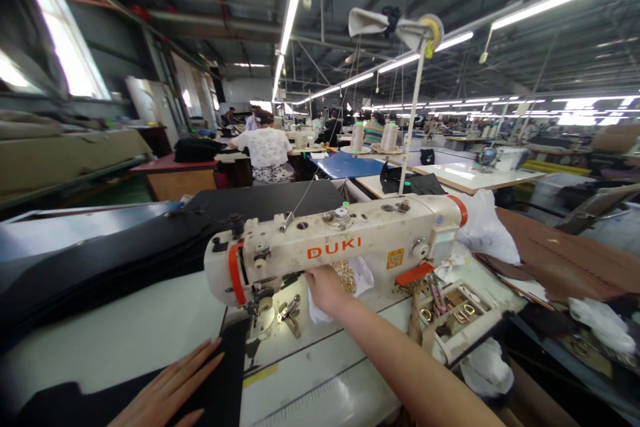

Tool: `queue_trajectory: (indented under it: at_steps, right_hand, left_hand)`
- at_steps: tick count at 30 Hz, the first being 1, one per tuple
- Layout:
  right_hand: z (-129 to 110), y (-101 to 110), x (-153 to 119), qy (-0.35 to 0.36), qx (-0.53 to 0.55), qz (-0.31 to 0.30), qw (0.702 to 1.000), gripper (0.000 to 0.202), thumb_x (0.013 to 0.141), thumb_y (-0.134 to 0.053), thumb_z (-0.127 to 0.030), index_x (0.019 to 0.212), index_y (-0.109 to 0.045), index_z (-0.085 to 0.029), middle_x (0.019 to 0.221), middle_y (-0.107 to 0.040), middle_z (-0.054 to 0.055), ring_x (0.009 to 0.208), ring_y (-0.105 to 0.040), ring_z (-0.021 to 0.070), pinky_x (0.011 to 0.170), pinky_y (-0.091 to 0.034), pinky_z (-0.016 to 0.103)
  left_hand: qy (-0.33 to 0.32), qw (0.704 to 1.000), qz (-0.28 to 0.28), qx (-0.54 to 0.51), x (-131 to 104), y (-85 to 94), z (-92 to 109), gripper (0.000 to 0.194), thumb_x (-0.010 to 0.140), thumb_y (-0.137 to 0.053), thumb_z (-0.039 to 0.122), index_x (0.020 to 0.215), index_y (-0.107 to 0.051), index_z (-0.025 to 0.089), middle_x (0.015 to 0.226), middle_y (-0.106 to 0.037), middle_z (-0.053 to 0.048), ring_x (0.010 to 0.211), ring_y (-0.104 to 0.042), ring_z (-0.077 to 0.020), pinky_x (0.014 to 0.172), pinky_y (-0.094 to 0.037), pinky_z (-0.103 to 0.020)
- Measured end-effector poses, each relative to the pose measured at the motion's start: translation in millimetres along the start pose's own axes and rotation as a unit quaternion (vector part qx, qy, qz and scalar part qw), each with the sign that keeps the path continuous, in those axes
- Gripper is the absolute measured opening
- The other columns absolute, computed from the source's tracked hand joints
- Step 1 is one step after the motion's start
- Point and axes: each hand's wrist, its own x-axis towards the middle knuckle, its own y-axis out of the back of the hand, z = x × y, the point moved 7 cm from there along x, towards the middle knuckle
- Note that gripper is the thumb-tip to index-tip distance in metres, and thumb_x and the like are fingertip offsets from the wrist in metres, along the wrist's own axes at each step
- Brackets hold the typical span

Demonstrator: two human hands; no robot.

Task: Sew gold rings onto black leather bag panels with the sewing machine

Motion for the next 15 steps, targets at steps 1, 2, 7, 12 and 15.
queue_trajectory:
  at_steps: [1, 2, 7, 12, 15]
  right_hand:
    - [0.5, -5.0, -12.5, -0.008, 0.016, -0.013, 1.000, 0.020, 0.085, -0.053, -0.013, 0.098, -0.068, -0.019, 0.093, -0.070, 0.004, 0.084, -0.065, 0.0171, 0.075, -0.050, 0.027]
    - [0.1, -12.3, -26.1, -0.017, 0.041, -0.030, 0.999, 0.019, 0.082, -0.056, -0.011, 0.096, -0.068, -0.018, 0.083, -0.070, 0.002, 0.075, -0.065, 0.0155, 0.068, -0.050, 0.024]
    - [-16.7, -59.4, -83.9, -0.068, 0.293, -0.142, 0.943, 0.009, 0.069, -0.067, -0.011, 0.075, -0.064, -0.017, 0.056, -0.058, -0.006, 0.048, -0.054, 0.0078, 0.046, -0.039, 0.017]
    - [-21.6, -54.4, -81.9, -0.066, 0.298, -0.207, 0.930, 0.006, 0.072, -0.067, -0.022, 0.072, -0.065, -0.017, 0.058, -0.061, -0.005, 0.052, -0.059, 0.0097, 0.053, -0.047, 0.020]
    - [0.9, -10.2, -43.9, -0.024, 0.059, -0.089, 0.994, 0.010, 0.080, -0.060, -0.021, 0.077, -0.069, -0.020, 0.070, -0.069, -0.001, 0.067, -0.065, 0.0139, 0.064, -0.050, 0.023]
  left_hand:
    - [0.018, 1.000, 0.012, -0.020, 2.4, 0.5, 1.6, 0.063, 0.082, -0.059, 0.045, 0.139, -0.034, 0.037, 0.142, -0.045, 0.001, 0.124, -0.050, -0.0235, 0.099, -0.045, -0.036]
    - [0.046, 0.997, 0.028, -0.053, 6.7, 2.5, 4.7, 0.061, 0.082, -0.059, 0.045, 0.138, -0.038, 0.036, 0.140, -0.048, 0.001, 0.122, -0.052, -0.0237, 0.099, -0.045, -0.036]
    - [0.189, 0.909, -0.021, -0.371, 47.8, 9.2, 52.2, 0.039, 0.086, -0.050, 0.041, 0.120, -0.061, 0.027, 0.098, -0.073, -0.001, 0.085, -0.069, -0.0189, 0.077, -0.057, -0.025]
    - [0.274, 0.827, -0.095, -0.481, 62.4, 18.9, 77.5, 0.029, 0.076, -0.053, 0.045, 0.079, -0.070, 0.021, 0.069, -0.069, -0.001, 0.068, -0.066, -0.0181, 0.066, -0.055, -0.025]
    - [0.339, 0.780, -0.085, -0.519, 48.8, 14.8, 61.3, 0.036, 0.066, -0.059, 0.054, 0.075, -0.066, 0.020, 0.068, -0.069, -0.001, 0.068, -0.066, -0.0195, 0.065, -0.054, -0.027]
